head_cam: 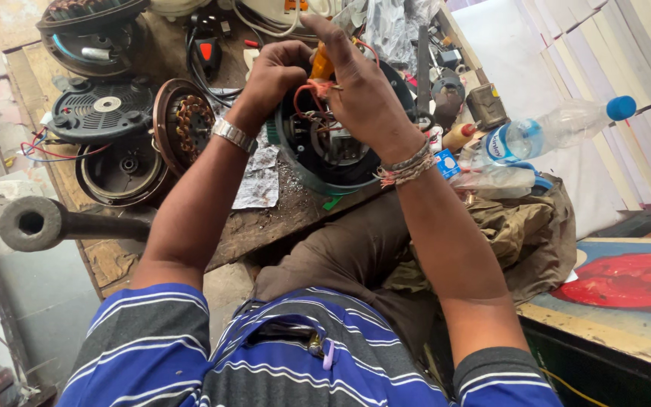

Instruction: The person uses a screwdriver to adjust and connect wires inside a disassembled electric motor housing. They manipulate the internal wiring and components while holding the motor casing steady on a cluttered workbench.

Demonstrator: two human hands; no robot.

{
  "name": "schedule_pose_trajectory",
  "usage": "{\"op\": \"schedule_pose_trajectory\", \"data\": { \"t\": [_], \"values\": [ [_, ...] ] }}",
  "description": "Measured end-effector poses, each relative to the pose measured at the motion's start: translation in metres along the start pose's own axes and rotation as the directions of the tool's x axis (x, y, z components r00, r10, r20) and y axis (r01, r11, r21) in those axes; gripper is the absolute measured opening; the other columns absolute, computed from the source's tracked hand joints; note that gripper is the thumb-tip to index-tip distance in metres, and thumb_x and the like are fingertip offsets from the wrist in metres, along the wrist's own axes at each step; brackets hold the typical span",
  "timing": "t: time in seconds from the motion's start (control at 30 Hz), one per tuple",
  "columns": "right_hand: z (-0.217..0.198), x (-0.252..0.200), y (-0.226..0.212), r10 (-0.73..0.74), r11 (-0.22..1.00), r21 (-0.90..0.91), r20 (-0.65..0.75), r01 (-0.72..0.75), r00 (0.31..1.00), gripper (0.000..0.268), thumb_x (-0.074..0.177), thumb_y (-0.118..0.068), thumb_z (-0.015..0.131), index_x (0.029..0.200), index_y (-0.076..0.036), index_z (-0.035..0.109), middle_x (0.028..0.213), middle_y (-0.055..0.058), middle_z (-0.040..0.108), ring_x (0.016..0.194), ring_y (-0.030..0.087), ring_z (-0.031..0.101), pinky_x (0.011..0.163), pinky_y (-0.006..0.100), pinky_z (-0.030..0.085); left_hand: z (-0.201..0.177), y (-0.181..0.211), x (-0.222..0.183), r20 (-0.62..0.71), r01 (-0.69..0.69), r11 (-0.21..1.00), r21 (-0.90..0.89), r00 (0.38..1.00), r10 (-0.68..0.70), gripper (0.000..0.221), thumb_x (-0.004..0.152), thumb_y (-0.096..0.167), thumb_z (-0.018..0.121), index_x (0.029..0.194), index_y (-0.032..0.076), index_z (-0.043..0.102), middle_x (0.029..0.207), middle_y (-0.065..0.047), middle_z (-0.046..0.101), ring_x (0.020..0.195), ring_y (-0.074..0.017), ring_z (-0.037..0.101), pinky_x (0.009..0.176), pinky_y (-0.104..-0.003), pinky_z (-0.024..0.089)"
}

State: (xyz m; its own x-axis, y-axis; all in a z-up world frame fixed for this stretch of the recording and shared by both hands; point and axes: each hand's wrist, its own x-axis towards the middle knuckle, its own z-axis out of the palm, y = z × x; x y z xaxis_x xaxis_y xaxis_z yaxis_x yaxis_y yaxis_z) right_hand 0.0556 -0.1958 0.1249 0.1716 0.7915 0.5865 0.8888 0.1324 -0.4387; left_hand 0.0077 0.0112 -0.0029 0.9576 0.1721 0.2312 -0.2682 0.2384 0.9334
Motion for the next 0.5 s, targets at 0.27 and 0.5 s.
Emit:
{"op": "schedule_pose_trajectory", "data": {
  "t": [0.27, 0.5],
  "values": [
    [0.001, 0.003, -0.011, 0.05, 0.998, 0.024, 0.046, -0.051, 0.998, 0.085, 0.096, 0.005, 0.079, 0.159, -0.024, 0.029, 0.145, 0.022, 0.059, 0.13, 0.04, 0.064, 0.102, 0.043, 0.058, 0.011, 0.005, -0.012, -0.09, -0.002, 1.0, -0.021, 0.996, 0.0, 0.024, 0.085, -0.01, 0.057, 0.106, -0.005, 0.067, 0.096, -0.006, 0.074, 0.079, -0.0082, 0.067, 0.073, -0.022, 0.057],
    [-0.003, 0.003, -0.016, 0.179, 0.984, -0.006, 0.076, -0.179, 0.981, 0.084, 0.094, 0.006, 0.078, 0.158, -0.024, 0.032, 0.14, 0.019, 0.064, 0.122, 0.037, 0.069, 0.098, 0.042, 0.059, 0.009, -0.001, -0.009, -0.082, -0.019, 0.999, -0.028, 0.996, 0.016, 0.025, 0.082, -0.01, 0.059, 0.105, -0.005, 0.067, 0.098, -0.006, 0.074, 0.083, -0.0097, 0.069, 0.079, -0.023, 0.057]
  ]
}}
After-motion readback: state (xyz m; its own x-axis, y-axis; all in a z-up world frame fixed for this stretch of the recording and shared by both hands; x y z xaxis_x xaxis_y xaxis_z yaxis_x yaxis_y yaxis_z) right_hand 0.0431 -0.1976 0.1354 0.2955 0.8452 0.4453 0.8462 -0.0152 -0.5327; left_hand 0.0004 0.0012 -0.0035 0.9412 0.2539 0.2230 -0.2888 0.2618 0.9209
